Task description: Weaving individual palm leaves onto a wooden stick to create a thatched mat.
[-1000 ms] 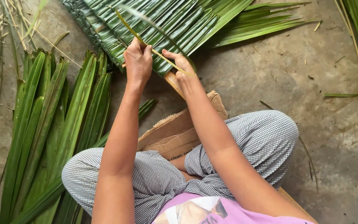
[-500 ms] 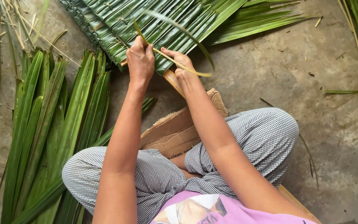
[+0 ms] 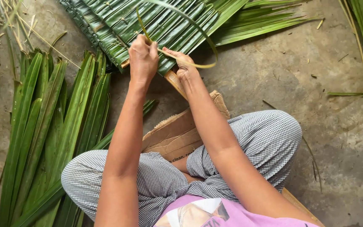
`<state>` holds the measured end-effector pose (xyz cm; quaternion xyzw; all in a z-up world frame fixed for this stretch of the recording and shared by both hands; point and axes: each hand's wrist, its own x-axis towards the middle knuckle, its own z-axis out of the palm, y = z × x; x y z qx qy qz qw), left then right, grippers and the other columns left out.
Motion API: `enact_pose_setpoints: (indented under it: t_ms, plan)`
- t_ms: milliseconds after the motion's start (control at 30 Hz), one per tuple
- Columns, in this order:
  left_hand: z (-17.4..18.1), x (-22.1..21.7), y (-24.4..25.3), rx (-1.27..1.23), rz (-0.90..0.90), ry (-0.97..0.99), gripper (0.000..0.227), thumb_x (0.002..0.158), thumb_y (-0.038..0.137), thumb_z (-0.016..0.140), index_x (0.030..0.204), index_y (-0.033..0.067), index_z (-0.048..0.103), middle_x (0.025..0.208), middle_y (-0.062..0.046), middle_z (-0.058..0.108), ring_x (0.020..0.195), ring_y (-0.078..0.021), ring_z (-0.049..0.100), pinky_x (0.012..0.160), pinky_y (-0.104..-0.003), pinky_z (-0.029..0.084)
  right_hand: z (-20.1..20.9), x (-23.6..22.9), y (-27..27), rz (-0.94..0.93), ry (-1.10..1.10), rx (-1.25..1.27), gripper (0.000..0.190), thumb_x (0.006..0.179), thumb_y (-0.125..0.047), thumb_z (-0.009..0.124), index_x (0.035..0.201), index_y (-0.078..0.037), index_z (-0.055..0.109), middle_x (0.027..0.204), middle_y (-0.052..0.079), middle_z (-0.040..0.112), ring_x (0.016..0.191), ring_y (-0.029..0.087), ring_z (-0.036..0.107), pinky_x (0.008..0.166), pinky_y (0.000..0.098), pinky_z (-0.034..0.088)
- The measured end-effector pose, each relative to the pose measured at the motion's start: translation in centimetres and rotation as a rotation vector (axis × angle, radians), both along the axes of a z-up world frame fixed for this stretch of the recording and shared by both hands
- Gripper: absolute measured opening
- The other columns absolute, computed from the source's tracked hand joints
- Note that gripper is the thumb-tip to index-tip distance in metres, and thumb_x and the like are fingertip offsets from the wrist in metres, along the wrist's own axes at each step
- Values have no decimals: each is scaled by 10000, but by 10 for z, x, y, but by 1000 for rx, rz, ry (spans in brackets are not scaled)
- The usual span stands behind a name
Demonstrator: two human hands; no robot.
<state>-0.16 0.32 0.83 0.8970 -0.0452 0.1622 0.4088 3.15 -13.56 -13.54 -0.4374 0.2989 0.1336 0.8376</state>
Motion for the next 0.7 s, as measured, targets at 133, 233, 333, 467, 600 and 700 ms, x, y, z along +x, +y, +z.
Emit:
enact_pose_setpoints:
  t_ms: [133,233,333,467,600,700]
  plan:
    - [-9,-2,-2,48,-6,-30,90,934,-14,603,882,-20,530,805,-145,584,630,-263,613,597,-439,541,27,-5,-1,20,20,-24,169,789,-19,822,957,2,821,1074,92,798,1124,150,652,1019,253,482]
    - [-16,-8,-1,297,-1,-82,150,883,-1,706,904,21,559,825,-111,623,740,-246,611,627,-409,575,42,-10,-2,-18,65,190,138,819,1,801,928,80,776,890,114,769,771,186,703,766,275,567]
    - [-1,-27,-3,-93,-37,-185,145,964,60,648,855,14,564,822,-104,549,733,-247,528,684,-391,464,35,-3,-9,-22,-33,42,262,752,47,812,1013,40,794,1105,125,786,1108,201,680,1058,264,472]
    - [-51,-36,-5,-478,364,-48,153,907,78,563,974,24,690,849,-54,723,699,-157,623,678,-296,539,67,-4,-12,56,148,0,296,733,-125,831,993,5,781,1233,143,703,1174,259,532,1018,347,411]
    - [-84,-31,-17,-867,42,187,288,890,-54,662,1159,-4,753,1025,-74,803,859,-96,684,768,-235,557,89,-14,-13,-48,53,151,211,764,48,812,970,54,764,954,163,769,826,269,733,800,385,617]
    - [-71,-32,-17,-755,94,67,123,882,59,697,935,-31,761,783,-8,750,672,-67,546,622,-259,503,98,-17,-13,8,102,151,239,779,13,812,1003,56,741,994,159,760,848,255,726,815,357,605]
